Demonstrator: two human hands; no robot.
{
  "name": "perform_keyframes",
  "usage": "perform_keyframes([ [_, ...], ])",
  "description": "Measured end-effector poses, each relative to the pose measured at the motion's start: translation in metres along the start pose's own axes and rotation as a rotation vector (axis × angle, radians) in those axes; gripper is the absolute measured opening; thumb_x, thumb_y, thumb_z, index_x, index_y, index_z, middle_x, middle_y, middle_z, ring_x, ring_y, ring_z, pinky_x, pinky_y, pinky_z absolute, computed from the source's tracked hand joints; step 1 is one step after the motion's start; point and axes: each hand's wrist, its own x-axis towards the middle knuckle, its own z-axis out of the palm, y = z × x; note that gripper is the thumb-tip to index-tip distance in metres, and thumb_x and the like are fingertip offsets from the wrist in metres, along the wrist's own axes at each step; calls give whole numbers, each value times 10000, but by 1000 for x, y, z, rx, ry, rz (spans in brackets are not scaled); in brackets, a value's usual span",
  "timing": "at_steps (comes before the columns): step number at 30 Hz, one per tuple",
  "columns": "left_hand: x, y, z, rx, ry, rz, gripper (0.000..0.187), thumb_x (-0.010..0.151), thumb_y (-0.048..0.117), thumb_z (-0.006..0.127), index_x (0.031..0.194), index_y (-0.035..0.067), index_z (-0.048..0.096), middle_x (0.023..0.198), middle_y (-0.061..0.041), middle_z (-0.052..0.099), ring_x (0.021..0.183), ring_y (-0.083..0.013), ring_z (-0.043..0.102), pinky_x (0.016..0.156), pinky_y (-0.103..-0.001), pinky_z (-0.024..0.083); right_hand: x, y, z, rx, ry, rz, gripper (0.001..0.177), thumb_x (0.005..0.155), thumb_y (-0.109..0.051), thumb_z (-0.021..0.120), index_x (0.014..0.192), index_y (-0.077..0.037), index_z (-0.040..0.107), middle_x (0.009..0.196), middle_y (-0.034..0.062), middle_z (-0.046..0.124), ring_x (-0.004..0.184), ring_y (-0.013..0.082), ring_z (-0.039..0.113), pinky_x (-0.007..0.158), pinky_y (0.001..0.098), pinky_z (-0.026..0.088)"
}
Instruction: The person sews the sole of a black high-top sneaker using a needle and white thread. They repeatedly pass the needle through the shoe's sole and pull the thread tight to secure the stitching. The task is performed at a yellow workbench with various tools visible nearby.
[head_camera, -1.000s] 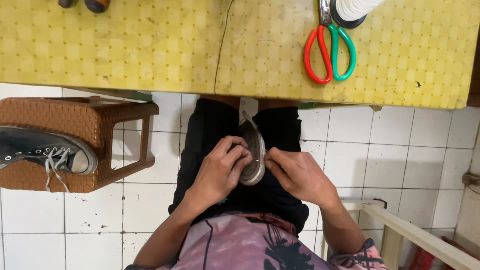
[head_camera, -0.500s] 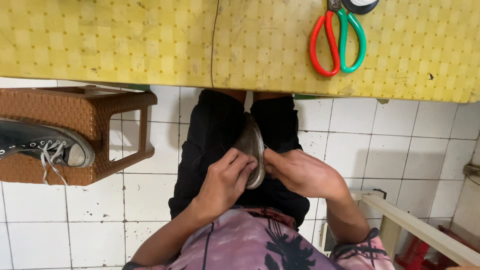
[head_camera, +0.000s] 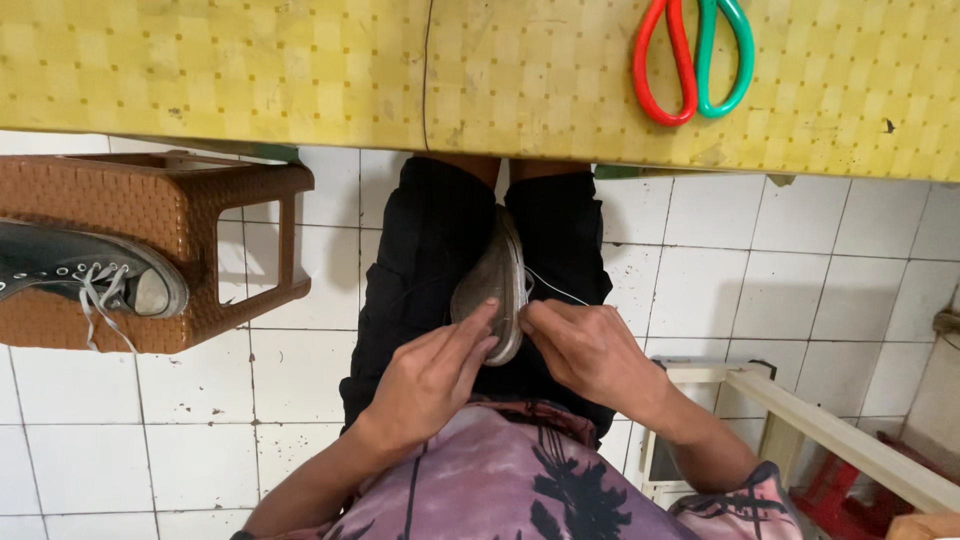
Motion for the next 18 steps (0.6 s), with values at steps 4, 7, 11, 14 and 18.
perform_keyframes([
  [4,1,1,5,-50,118,-31,339,945,24,699,1284,12,704,875,-116,757,746,-268,763,643,-337,632,-3,7,8,-41,122,-48,166,980,-127,594,826,-185,568,585,-10,507,475,263,594,419,336,463],
  [7,5,2,5,-51,125,-10,285,935,38,720,1218,9,732,878,-107,748,747,-268,757,647,-332,629,-3,8,9,-47,150,-35,140,977,-124,602,854,-191,611,559,-8,514,462,255,596,426,329,472],
  [11,14,-1,2,-139,27,-58,480,895,286,803,1298,52,686,964,-143,688,834,-356,727,700,-445,611,-8,8,9,-56,199,46,148,954,-84,604,932,-199,694,521,-21,510,441,224,581,445,296,483],
  [14,33,-3,0,-174,-255,-193,606,863,380,787,1417,241,585,1395,-240,439,920,-600,658,772,-671,588,-20,19,22,-76,187,109,139,955,-124,613,944,-236,693,548,-7,512,616,269,679,501,396,530],
  [18,39,-17,26,-152,-177,-159,544,717,380,835,1219,245,672,1403,-160,474,980,-548,688,767,-606,607,-30,23,27,-133,207,144,163,972,-147,584,963,-268,692,561,-47,520,549,216,634,505,316,505],
])
